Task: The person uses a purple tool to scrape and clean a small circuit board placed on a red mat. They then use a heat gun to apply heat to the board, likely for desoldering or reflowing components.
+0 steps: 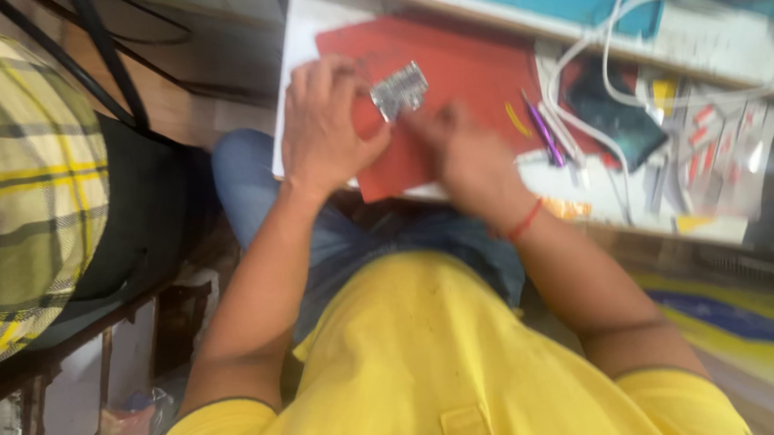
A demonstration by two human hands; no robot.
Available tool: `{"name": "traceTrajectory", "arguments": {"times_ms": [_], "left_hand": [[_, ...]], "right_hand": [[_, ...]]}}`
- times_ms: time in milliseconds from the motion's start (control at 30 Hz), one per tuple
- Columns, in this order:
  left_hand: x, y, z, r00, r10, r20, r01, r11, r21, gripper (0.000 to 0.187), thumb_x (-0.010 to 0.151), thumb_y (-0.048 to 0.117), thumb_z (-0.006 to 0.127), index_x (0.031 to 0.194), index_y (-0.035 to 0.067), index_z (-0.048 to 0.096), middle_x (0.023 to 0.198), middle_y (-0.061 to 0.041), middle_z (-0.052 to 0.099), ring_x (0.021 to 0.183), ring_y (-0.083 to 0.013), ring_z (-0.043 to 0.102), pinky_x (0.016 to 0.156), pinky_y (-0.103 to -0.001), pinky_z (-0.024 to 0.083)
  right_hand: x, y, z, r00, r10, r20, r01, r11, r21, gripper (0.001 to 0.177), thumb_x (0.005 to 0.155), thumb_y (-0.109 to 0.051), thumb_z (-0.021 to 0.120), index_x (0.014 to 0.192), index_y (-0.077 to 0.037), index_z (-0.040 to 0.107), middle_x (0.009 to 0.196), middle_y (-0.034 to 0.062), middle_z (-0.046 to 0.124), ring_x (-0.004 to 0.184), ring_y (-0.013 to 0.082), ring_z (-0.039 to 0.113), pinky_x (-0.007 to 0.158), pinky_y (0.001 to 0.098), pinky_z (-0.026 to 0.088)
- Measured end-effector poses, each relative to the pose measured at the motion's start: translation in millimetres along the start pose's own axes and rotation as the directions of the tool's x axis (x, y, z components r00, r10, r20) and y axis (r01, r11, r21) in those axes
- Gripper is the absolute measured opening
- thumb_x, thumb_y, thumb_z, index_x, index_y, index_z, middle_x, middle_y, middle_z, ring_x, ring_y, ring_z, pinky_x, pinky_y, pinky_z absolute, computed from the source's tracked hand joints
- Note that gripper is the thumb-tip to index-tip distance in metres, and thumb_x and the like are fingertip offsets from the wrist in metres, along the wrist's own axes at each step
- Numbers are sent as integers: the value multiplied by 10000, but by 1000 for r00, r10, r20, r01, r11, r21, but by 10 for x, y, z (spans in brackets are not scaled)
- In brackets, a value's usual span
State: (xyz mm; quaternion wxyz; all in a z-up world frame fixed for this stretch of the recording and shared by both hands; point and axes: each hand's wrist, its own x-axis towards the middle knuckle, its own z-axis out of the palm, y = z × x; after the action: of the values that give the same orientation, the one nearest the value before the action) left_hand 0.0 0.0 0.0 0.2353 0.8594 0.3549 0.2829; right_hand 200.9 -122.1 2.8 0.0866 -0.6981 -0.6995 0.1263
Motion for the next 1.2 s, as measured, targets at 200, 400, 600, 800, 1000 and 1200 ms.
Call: {"name": "traceTrajectory", "arguments": {"times_ms": [200, 400, 600, 800, 1000, 1200], "left_hand": [[-31, 28, -23, 999, 17, -27, -17, 1000, -8, 398, 766, 281, 898, 1051, 96, 691, 1284, -47, 561, 1239, -296, 486, 1035, -449, 422], [-11, 28, -31, 998, 42, -52, -42, 999, 4, 412, 752, 272, 893, 1062, 82, 699, 1277, -65, 566, 1236, -304, 485, 1032, -446, 417], [-11, 23, -27, 1000, 16, -16, -17, 1000, -9, 385, 769, 282, 901, 1037, 90, 702, 1249, -52, 572, 1214, -295, 488, 1018, -451, 417], [-10, 11, -14, 999, 41, -32, -40, 999, 3, 392, 767, 286, 905, 1035, 89, 699, 1245, -62, 570, 1213, -298, 493, 1007, -448, 414], [-32, 49, -35, 998, 44, -33, -45, 999, -9, 389, 776, 277, 904, 1049, 93, 696, 1248, -45, 577, 1214, -300, 496, 1031, -439, 420], [34, 15, -46, 999, 25, -27, -25, 999, 22, 394, 755, 286, 907, 1022, 92, 692, 1250, -52, 577, 1213, -304, 495, 1016, -446, 405]], "right_hand": [[19, -211, -324, 996, -51, 78, 38, 986, 160, 651, 866, -5, 508, 1487, -191, 562, 1116, 211, 605, 802, 442, 671, 662, 513, 548], [40, -199, -349, 995, -45, 94, 34, 993, 111, 637, 853, -18, 525, 1468, -182, 556, 1176, 228, 601, 736, 431, 665, 652, 509, 549], [40, -67, -305, 992, 120, -48, -114, 988, 106, 642, 912, 4, 503, 1531, -167, 516, 1159, 217, 608, 806, 429, 669, 702, 508, 549], [45, 52, -243, 994, 83, -65, -77, 992, 102, 637, 916, 26, 479, 1530, -141, 510, 1170, 232, 607, 809, 433, 661, 717, 516, 548], [65, -52, -343, 996, 87, -10, -85, 991, 100, 635, 923, 14, 488, 1534, -154, 522, 1187, 237, 610, 827, 452, 658, 748, 529, 541], [66, -6, -360, 997, 69, -37, -64, 991, 116, 649, 884, -18, 515, 1511, -186, 537, 1165, 251, 600, 872, 456, 662, 768, 511, 550]]}}
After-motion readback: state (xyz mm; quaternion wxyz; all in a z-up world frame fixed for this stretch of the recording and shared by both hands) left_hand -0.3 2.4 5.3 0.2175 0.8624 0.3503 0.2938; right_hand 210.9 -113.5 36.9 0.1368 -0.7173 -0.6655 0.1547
